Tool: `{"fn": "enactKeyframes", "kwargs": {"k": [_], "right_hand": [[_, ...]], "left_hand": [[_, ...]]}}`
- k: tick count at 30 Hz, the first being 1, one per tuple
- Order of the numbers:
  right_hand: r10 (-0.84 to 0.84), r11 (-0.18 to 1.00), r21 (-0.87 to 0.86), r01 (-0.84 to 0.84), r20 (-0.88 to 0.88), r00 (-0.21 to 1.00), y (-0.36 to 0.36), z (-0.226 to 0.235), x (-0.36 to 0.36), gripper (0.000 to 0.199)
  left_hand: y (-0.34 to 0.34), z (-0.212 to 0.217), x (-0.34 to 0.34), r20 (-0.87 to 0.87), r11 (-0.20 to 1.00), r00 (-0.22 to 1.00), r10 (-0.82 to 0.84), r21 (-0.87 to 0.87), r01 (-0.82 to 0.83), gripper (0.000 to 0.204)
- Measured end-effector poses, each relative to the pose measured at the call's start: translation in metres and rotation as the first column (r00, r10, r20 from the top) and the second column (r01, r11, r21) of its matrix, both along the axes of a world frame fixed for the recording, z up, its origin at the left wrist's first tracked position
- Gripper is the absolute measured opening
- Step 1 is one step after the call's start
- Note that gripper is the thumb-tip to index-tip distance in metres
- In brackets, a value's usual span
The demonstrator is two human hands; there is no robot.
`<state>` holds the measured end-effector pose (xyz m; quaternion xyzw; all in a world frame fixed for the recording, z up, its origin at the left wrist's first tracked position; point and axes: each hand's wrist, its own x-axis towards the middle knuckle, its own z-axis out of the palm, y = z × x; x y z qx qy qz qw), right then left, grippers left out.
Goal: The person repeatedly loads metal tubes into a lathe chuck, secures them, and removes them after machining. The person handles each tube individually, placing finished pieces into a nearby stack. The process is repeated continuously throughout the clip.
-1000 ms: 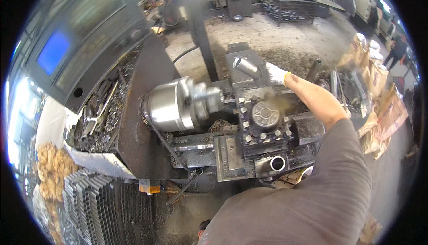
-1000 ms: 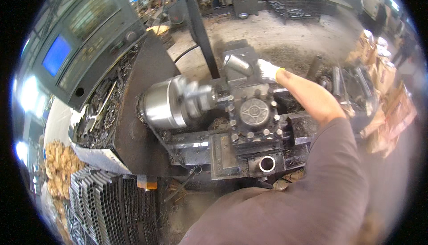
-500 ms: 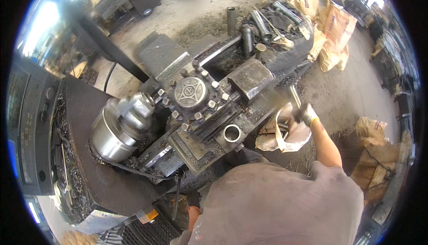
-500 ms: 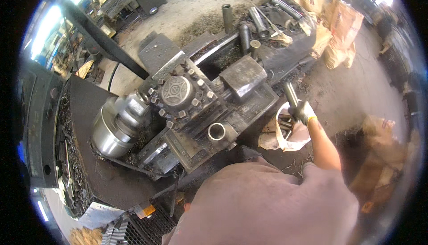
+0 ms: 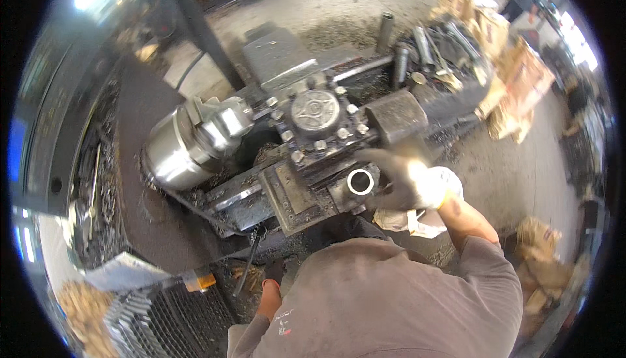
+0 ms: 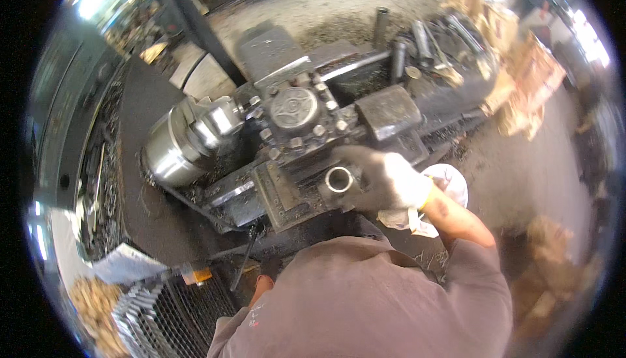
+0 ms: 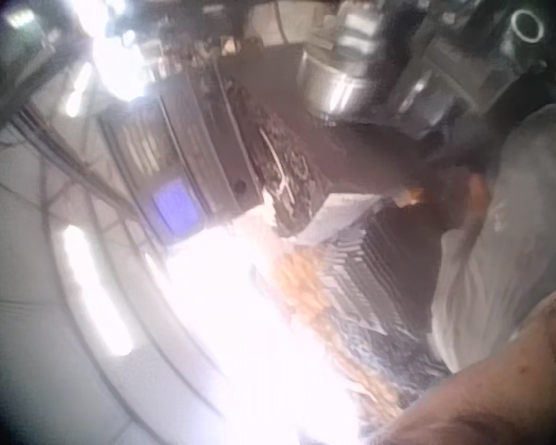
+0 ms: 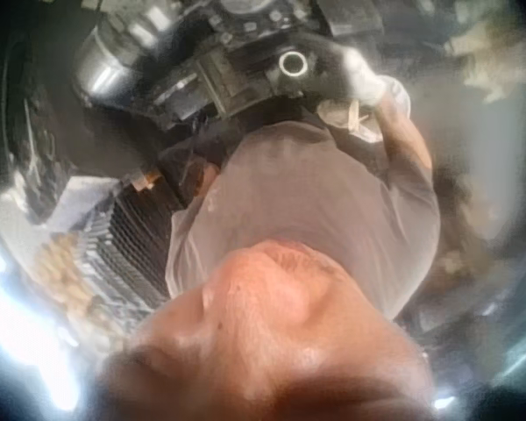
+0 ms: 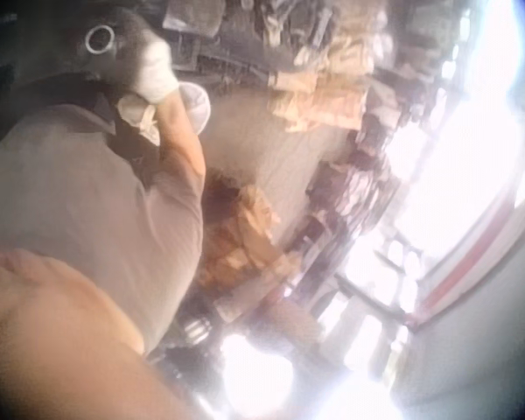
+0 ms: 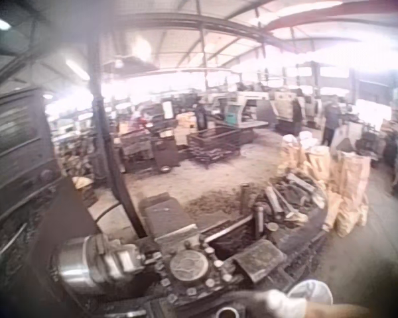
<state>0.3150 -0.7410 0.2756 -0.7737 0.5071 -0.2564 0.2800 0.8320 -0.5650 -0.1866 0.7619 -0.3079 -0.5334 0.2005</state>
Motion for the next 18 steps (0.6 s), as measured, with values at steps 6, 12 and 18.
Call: {"fn": "enactKeyframes", "kwargs": {"k": [6, 12, 18], "right_hand": [[0.344, 0.92, -0.085, -0.383, -0.294, 0.892, -0.05, 0.015, 0.068, 0.037], [0.514, 0.857, -0.07, -0.511, 0.179, 0.839, -0.114, 0.1, 0.051, 0.038], [0.207, 0.919, -0.164, -0.358, -0.573, 0.793, -0.272, 0.092, 0.068, 0.048]], "left_hand": [[0.047, 0.003, -0.002, 0.201, 0.866, 0.87, -0.45, -0.142, 0.48, 0.027], [0.109, 0.022, -0.016, 0.199, 0.97, 0.95, -0.24, 0.079, 0.228, 0.024], [0.12, 0.023, 0.003, 0.572, 0.851, 0.719, -0.395, -0.067, 0.521, 0.017]]}}
